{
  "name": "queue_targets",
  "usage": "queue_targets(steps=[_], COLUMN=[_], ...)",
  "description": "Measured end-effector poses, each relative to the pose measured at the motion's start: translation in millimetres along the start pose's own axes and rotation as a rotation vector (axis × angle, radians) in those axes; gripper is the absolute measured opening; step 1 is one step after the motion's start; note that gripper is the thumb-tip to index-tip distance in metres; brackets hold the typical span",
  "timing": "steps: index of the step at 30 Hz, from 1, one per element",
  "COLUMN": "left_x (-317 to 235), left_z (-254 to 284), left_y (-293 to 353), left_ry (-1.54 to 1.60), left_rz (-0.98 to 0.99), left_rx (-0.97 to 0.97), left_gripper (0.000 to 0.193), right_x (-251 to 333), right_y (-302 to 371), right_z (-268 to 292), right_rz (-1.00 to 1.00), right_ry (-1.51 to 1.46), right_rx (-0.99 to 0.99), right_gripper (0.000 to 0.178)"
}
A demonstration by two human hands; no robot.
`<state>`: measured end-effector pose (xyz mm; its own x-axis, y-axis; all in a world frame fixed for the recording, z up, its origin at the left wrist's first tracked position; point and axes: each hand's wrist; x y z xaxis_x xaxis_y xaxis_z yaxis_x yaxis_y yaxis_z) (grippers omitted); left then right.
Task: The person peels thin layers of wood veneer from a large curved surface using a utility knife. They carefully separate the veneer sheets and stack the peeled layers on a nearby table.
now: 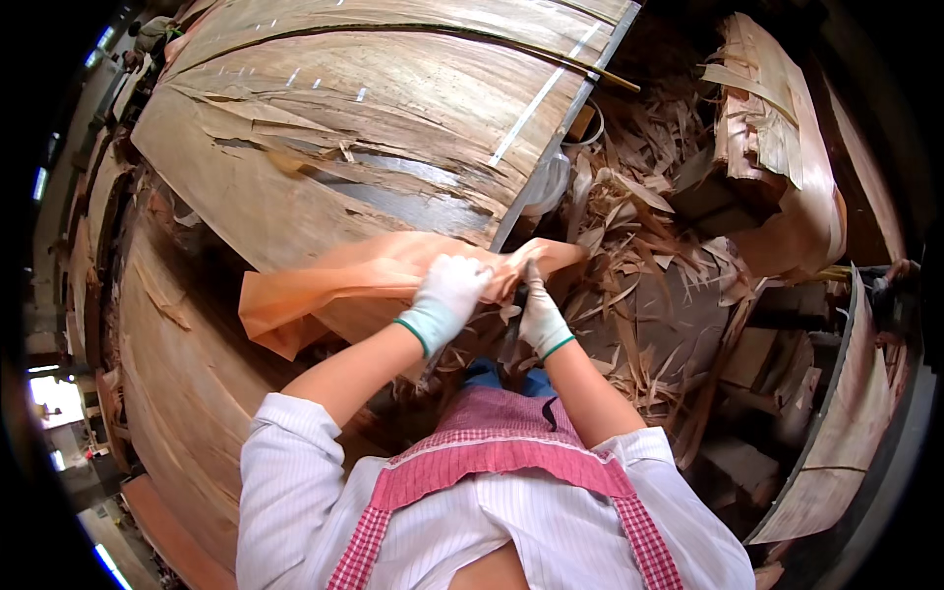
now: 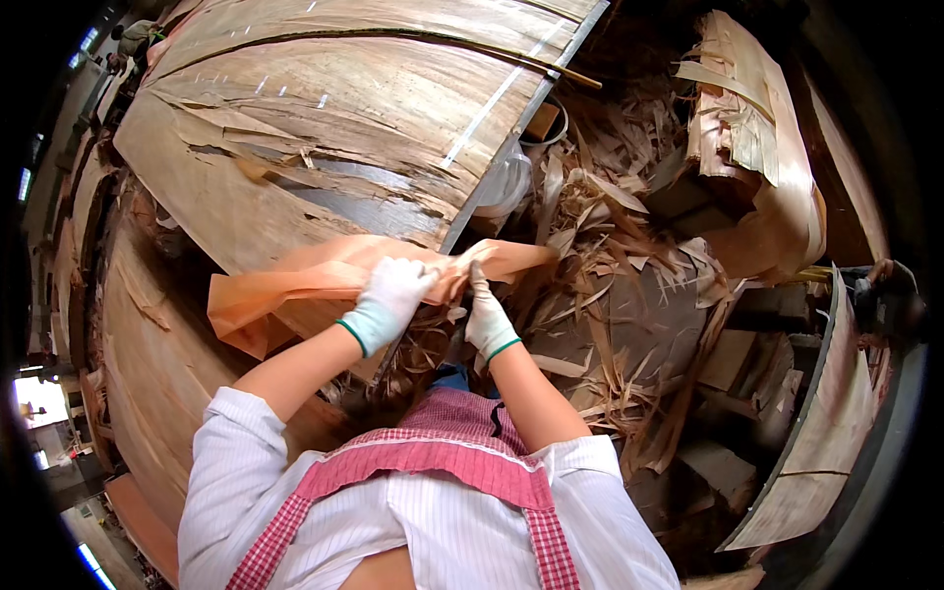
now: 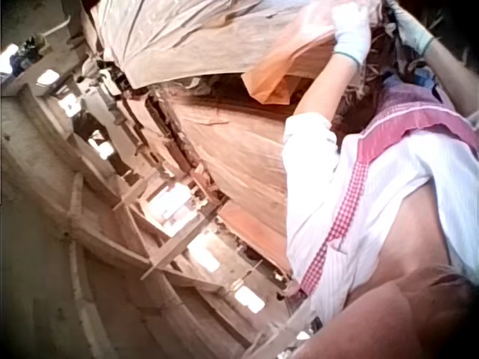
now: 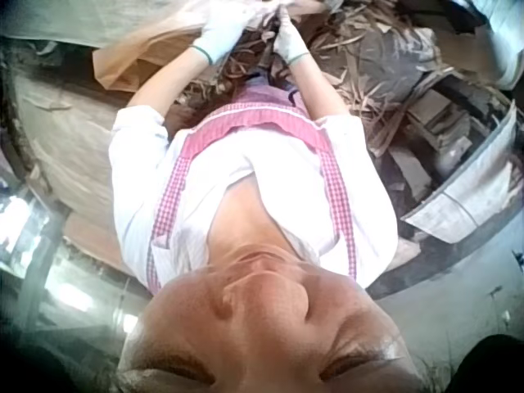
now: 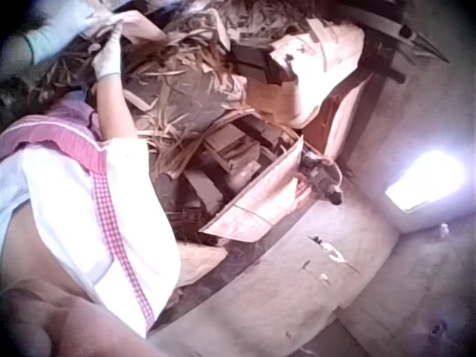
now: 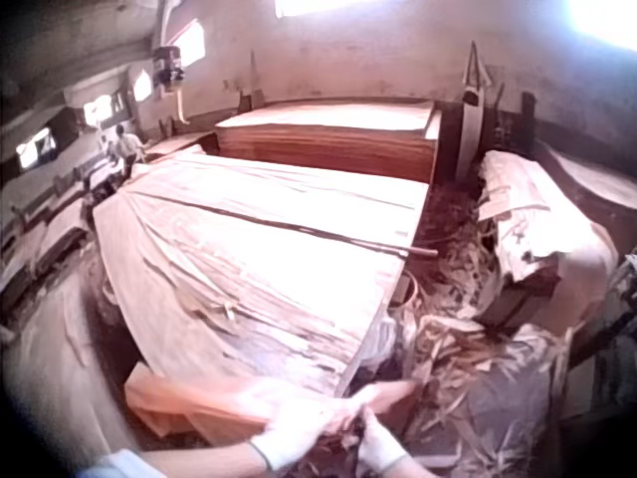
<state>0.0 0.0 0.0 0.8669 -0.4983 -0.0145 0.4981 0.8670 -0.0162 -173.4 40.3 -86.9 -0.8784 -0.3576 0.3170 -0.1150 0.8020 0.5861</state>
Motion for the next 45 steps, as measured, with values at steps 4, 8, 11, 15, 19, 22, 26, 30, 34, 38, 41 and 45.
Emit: queue_targets(steps=[4,8,11,15,19,22,26,30,34,38,41,45], left_x=[-32.2,-28.1,-17.7,-4.8,13.6,41.4,50.9,45.0,51.4,53.0,51.5,48.3], left_z=[-8.5,-7.2,-18.9,-26.5,-32.7,-53.3,-78.6,-84.1,-86.0,-87.8,-90.9,-93.1], left_y=[-14.0,-2.0,-9.6,-14.0,-18.4,-9.1,13.6,5.5,5.8,6.5,7.1,0.1], left_ry=[0.297,0.410,-0.086,-0.018,-0.097,-0.105,0.054,0.131,0.141,0.158,0.098,0.130], left_rz=[0.020,0.065,0.285,0.373,0.305,0.332,0.355,0.315,0.300,0.306,0.305,0.308], left_rx=[-0.073,-0.255,-0.306,0.049,0.056,-0.200,-0.206,-0.184,-0.134,-0.124,-0.127,-0.063], left_gripper=[0.015,0.025,0.041,0.019,0.016,0.021,0.050,0.051,0.053,0.058,0.057,0.065], right_x=[28.9,21.9,36.2,34.5,38.3,32.7,3.2,-72.0,-195.3,-78.5,66.2,251.2], right_y=[-10.6,-5.2,-34.3,-35.8,-59.9,-104.9,-122.9,-118.6,-62.2,-63.7,-30.0,14.0], right_z=[-13.5,-40.8,-20.5,-19.0,-6.6,37.5,12.2,57.3,114.9,159.8,158.8,130.6], right_rz=[0.228,0.173,0.192,0.313,0.291,0.434,0.736,0.360,-0.065,-0.175,0.069,0.254], right_ry=[0.257,0.449,0.457,0.441,0.519,0.551,0.574,0.838,1.752,1.779,1.708,1.619], right_rx=[-0.055,-0.199,-0.018,-0.007,-0.023,-0.091,-0.296,-0.284,0.090,-0.166,-0.383,-0.226], right_gripper=[0.035,0.035,0.023,0.017,0.027,0.032,0.032,0.029,0.040,0.043,0.041,0.031])
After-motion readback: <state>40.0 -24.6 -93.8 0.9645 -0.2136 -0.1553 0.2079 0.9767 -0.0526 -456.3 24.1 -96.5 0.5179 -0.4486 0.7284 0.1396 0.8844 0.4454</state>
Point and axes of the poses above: each hand's wrist, its own y-axis away from the middle knuckle, its own z-axis out of the back of the hand, x = y × z, and after that the axes turned 15 degrees about z, right-handed
